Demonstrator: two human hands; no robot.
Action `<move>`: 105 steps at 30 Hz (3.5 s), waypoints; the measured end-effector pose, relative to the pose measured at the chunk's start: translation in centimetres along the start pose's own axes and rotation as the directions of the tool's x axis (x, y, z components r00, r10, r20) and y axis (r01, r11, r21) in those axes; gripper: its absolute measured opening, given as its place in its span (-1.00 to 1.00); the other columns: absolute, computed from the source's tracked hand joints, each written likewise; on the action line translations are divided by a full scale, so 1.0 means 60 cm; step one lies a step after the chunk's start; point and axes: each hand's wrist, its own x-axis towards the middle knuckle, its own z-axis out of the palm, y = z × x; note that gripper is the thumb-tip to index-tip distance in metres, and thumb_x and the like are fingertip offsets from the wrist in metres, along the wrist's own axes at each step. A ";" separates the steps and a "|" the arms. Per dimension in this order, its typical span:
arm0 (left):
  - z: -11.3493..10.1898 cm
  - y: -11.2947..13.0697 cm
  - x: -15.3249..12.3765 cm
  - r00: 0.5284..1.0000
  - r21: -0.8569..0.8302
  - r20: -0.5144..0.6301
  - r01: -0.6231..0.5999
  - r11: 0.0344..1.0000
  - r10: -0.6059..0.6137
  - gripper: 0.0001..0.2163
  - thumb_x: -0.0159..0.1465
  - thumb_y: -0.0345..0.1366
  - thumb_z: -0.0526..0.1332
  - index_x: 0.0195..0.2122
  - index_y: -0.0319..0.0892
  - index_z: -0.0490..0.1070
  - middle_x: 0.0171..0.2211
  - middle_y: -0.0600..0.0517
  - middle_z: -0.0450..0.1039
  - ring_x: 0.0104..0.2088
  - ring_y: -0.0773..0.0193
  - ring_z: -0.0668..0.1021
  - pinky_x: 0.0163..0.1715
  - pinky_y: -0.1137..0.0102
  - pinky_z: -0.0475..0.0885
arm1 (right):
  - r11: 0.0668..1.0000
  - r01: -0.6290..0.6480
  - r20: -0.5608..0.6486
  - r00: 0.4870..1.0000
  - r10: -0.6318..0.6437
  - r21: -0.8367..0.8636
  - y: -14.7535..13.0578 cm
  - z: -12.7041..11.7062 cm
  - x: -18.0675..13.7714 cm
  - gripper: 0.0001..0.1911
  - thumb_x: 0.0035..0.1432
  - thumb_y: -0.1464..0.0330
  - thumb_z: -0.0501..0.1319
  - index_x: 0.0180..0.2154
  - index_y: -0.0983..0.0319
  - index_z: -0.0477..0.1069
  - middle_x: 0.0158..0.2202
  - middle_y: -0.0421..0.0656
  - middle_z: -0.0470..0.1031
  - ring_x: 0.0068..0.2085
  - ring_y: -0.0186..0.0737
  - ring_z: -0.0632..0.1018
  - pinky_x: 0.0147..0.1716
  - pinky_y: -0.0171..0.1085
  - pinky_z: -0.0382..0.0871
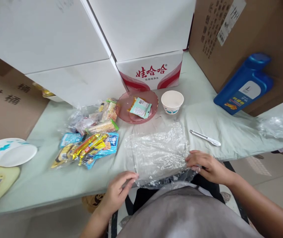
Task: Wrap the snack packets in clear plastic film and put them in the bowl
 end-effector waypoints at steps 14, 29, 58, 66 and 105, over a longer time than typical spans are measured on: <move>0.033 -0.042 0.131 0.755 0.090 -0.508 0.525 0.847 -0.414 -0.78 0.24 -0.14 0.15 -0.27 -0.16 0.47 -0.42 -0.01 0.57 -0.44 0.22 0.58 -0.40 0.39 0.41 | 0.763 -0.554 -0.479 0.796 0.370 -0.332 0.048 0.060 0.114 -0.62 0.32 0.22 0.00 0.03 0.28 0.38 -0.40 -0.12 0.58 -0.39 -0.11 0.60 -0.43 -0.24 0.37; 0.029 0.025 0.133 0.868 0.531 -0.475 0.150 0.834 0.147 -0.87 0.32 -0.33 0.14 -0.23 -0.18 0.48 -0.28 -0.09 0.49 -0.18 0.13 0.52 -0.08 0.24 0.40 | 0.759 -0.260 -0.391 0.921 0.008 -0.597 0.008 0.042 0.127 -0.70 0.33 0.27 0.07 -0.02 0.26 0.43 -0.12 0.05 0.50 -0.06 0.02 0.48 -0.05 -0.04 0.37; 0.026 -0.053 0.072 0.998 0.607 -0.065 0.050 0.793 -0.013 -0.33 0.26 0.05 0.19 0.31 -0.19 0.15 0.33 -0.27 0.09 0.34 -0.22 0.11 0.23 -0.11 0.14 | 0.801 0.020 0.046 0.999 0.010 -0.599 0.063 0.062 0.059 0.00 0.11 -0.18 0.13 0.36 0.32 0.00 0.38 0.13 0.00 0.39 0.18 -0.06 0.27 0.20 -0.03; 0.004 -0.027 0.021 0.969 0.379 0.046 -0.244 0.893 0.245 -0.76 0.26 -0.29 0.25 -0.05 -0.16 0.45 -0.04 -0.10 0.51 0.10 0.06 0.47 0.09 0.18 0.46 | 0.901 0.021 0.002 1.000 -0.022 -0.432 0.026 0.033 0.007 -0.68 0.29 0.32 0.15 0.06 0.20 0.43 0.07 0.00 0.49 0.10 -0.02 0.47 0.06 0.03 0.39; 0.087 0.055 0.140 0.980 0.526 -0.162 -0.014 0.850 0.117 -0.77 0.36 -0.29 0.10 -0.05 -0.23 0.45 -0.11 -0.16 0.48 -0.11 0.07 0.49 -0.09 0.22 0.42 | 0.774 0.068 -0.013 0.995 -0.098 -0.630 0.024 0.082 0.089 -0.37 0.27 0.02 0.12 0.24 0.24 0.25 0.26 0.02 0.29 0.31 0.13 0.17 0.23 0.15 0.02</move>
